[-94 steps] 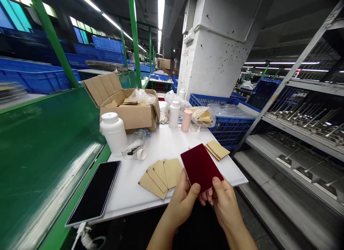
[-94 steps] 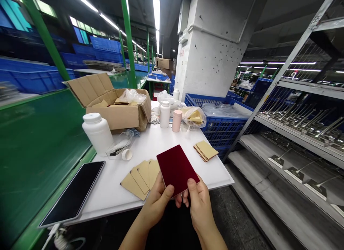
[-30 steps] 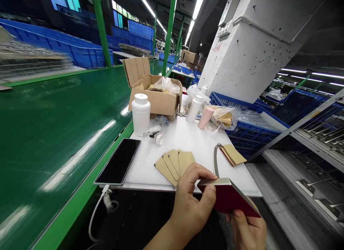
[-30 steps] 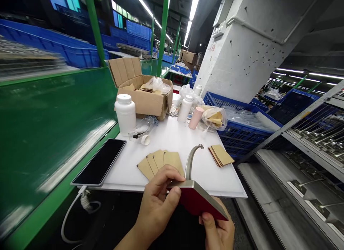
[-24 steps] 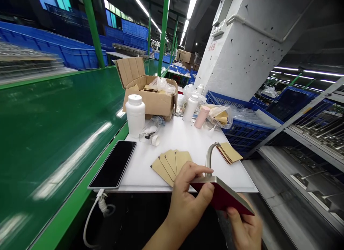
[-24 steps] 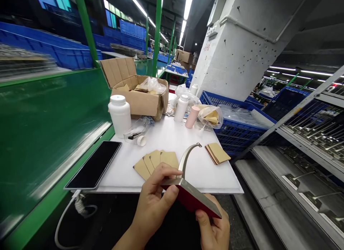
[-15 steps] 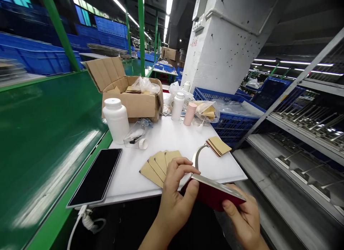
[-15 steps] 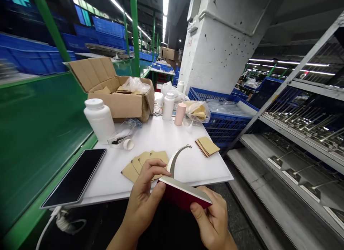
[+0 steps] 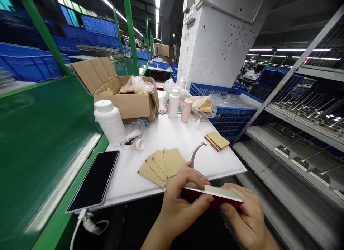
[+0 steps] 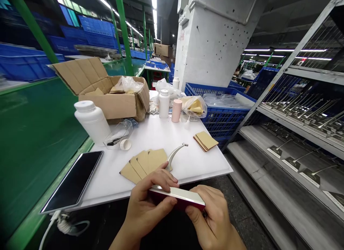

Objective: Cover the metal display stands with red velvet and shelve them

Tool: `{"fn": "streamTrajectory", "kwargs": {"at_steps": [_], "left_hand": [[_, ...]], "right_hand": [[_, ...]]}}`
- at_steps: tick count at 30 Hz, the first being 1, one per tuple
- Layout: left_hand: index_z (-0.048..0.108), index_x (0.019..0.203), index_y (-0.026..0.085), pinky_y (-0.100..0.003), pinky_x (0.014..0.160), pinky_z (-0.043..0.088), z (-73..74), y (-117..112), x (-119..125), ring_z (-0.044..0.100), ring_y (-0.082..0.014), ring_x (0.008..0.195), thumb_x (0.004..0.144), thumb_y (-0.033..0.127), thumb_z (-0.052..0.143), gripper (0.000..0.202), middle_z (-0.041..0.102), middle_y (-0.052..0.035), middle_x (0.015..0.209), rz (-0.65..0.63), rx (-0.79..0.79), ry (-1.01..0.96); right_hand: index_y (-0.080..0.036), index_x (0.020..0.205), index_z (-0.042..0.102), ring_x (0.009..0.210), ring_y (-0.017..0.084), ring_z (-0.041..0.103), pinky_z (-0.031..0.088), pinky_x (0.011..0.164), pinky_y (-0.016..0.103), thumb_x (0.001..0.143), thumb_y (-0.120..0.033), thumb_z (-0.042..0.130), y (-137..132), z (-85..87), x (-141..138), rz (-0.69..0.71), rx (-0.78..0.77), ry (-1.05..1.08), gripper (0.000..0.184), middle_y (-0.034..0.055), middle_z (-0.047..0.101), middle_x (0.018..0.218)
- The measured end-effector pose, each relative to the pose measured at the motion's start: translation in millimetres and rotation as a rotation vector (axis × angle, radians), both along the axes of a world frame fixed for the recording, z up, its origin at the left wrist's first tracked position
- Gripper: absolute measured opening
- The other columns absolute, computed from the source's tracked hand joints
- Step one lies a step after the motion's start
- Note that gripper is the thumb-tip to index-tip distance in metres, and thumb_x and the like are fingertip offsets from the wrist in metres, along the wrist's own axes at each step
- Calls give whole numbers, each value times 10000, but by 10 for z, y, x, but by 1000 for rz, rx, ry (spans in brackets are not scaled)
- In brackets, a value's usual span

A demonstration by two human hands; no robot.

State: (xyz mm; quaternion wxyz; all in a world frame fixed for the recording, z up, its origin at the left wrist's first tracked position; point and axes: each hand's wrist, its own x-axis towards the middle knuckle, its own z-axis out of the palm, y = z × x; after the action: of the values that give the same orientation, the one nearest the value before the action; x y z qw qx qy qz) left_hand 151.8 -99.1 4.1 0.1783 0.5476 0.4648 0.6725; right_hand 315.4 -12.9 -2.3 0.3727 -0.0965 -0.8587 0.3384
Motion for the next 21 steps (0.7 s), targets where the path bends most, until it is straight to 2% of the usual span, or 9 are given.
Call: {"fn": "streamTrajectory", "kwargs": {"at_steps": [2, 5, 9, 13, 17, 21], "left_hand": [[556, 804, 218, -478, 1119, 268, -6, 15, 7, 634, -146, 785, 682, 182, 794, 270, 676, 32, 807, 31, 22, 1], [591, 885, 226, -474, 1131, 253, -14, 18, 7, 628, -144, 770, 626, 186, 837, 360, 664, 35, 805, 34, 15, 30], [571, 992, 229, -498, 1122, 259, -38, 3, 26, 629, -171, 856, 740, 147, 688, 290, 669, 4, 877, 14, 38, 57], [533, 988, 242, -504, 1102, 273, -66, 39, 113, 623, -171, 888, 792, 120, 614, 245, 665, 5, 886, 82, 76, -11], [507, 973, 246, -493, 1097, 271, -67, 69, 223, 622, -167, 893, 797, 128, 632, 246, 656, 17, 890, 171, 101, -70], [479, 926, 244, -475, 1090, 292, -40, 51, 272, 626, -160, 897, 815, 138, 633, 218, 664, 30, 872, 239, 74, -152]], "right_hand": [[-199, 898, 601, 622, 153, 556, 392, 585, 275, 873, -171, 507, 3, 12, -9, 21, 1, 1, 101, 19, 599, 728], [-196, 877, 591, 613, 147, 545, 378, 573, 272, 873, -161, 504, 18, 7, -16, 26, -10, 2, 93, 18, 591, 722], [-190, 808, 564, 588, 153, 498, 340, 550, 285, 863, -184, 511, 43, -36, -17, 3, -21, 25, 78, 20, 547, 676], [-185, 842, 585, 685, 187, 510, 368, 605, 312, 856, -238, 527, 39, -70, -59, -120, -8, 122, 80, 44, 541, 734], [-183, 1006, 596, 813, 211, 559, 427, 696, 321, 865, -389, 562, -6, -17, -158, -276, -65, 232, 252, 70, 580, 882], [-195, 909, 622, 729, 173, 561, 420, 647, 273, 880, -371, 570, -45, 99, -256, -331, -116, 237, 186, 38, 597, 809]]}}
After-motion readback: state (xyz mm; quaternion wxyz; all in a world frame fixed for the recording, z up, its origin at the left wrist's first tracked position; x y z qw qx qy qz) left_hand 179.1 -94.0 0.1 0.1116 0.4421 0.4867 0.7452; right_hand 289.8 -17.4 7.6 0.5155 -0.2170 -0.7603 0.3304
